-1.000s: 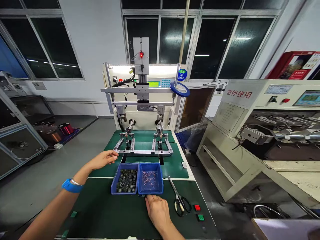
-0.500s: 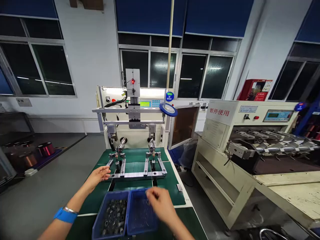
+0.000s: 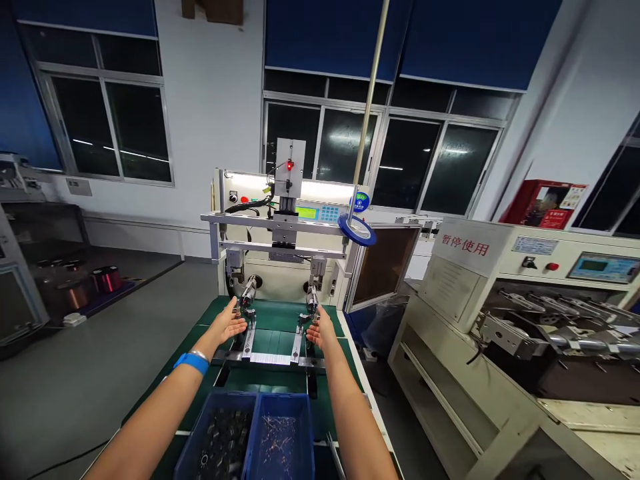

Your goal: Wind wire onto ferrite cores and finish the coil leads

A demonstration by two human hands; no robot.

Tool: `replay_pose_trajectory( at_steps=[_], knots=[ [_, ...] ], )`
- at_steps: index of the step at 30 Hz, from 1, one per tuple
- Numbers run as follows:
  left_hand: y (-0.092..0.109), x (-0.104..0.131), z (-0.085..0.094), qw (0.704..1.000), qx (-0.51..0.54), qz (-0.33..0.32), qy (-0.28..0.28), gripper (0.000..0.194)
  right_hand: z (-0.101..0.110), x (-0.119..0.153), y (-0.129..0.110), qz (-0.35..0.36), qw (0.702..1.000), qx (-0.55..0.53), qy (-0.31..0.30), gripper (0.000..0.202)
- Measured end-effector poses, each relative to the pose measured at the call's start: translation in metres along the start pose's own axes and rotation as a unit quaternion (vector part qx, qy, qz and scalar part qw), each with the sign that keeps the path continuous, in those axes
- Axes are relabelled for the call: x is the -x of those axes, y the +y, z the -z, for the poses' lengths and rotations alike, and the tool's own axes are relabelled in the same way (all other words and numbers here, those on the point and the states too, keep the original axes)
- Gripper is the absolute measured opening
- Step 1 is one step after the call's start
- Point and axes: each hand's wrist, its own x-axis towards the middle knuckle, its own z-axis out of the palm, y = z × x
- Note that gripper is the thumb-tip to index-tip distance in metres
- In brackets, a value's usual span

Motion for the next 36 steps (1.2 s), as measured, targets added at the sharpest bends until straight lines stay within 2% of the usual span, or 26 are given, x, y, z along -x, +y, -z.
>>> replay_pose_trajectory(
  at_steps=[4,7,9,12,14,15,16,18,21,23,26,28,30,31,33,36],
  knots=[
    [0.007,-0.007,-0.002,1.000,-0.022,0.012,0.008,0.041,-0.008,0.000,-0.005,-0.056,0.997,-0.030,0.054,0.035],
    [0.009,-0.011,-0.004,0.999,-0.038,0.009,0.021,0.038,-0.010,0.001,-0.014,-0.047,0.995,-0.052,0.067,0.031],
    [0.010,-0.011,-0.005,0.998,-0.048,0.002,0.032,0.036,-0.010,0.002,-0.028,-0.031,0.996,-0.062,0.063,0.027],
    [0.011,-0.009,-0.007,0.997,-0.059,-0.009,0.045,0.034,-0.003,0.010,-0.057,0.002,0.997,-0.077,0.023,0.025],
    [0.013,-0.007,-0.009,0.997,-0.063,-0.016,0.052,0.032,0.003,0.029,-0.067,0.034,0.995,-0.089,-0.029,0.027],
    [0.014,-0.006,-0.010,0.996,-0.064,-0.019,0.056,0.030,0.006,0.044,-0.065,0.049,0.992,-0.093,-0.064,0.028],
    [0.015,-0.005,-0.011,0.996,-0.065,-0.022,0.060,0.029,0.007,0.063,-0.056,0.062,0.988,-0.094,-0.103,0.029],
    [0.017,-0.005,-0.013,0.995,-0.064,-0.025,0.072,0.026,0.008,0.107,-0.023,0.060,0.976,-0.082,-0.193,0.035],
    [0.018,-0.008,-0.016,0.994,-0.056,-0.028,0.088,0.026,0.003,0.177,0.052,-0.006,0.948,-0.024,-0.317,0.064],
    [0.017,-0.010,-0.017,0.994,-0.051,-0.030,0.095,0.025,-0.003,0.212,0.101,-0.061,0.920,0.031,-0.387,0.070],
    [0.018,-0.010,-0.019,0.993,-0.050,-0.036,0.104,0.025,-0.014,0.236,0.151,-0.066,0.894,0.122,-0.427,0.047],
    [0.022,-0.007,-0.021,0.992,-0.051,-0.047,0.104,0.026,-0.022,0.239,0.166,-0.033,0.888,0.192,-0.416,0.027],
    [0.029,-0.002,-0.024,0.992,-0.050,-0.065,0.094,0.027,-0.026,0.237,0.171,0.008,0.882,0.262,-0.392,0.011],
    [0.032,0.001,-0.024,0.992,-0.050,-0.075,0.083,0.027,-0.025,0.236,0.170,0.029,0.877,0.294,-0.378,0.013],
    [0.036,0.011,-0.020,0.993,-0.050,-0.093,0.057,0.026,-0.020,0.237,0.165,0.059,0.862,0.350,-0.363,0.030],
    [0.031,0.040,-0.001,0.993,-0.050,-0.110,0.010,0.026,-0.005,0.240,0.144,0.069,0.836,0.412,-0.356,0.056]
  ],
)
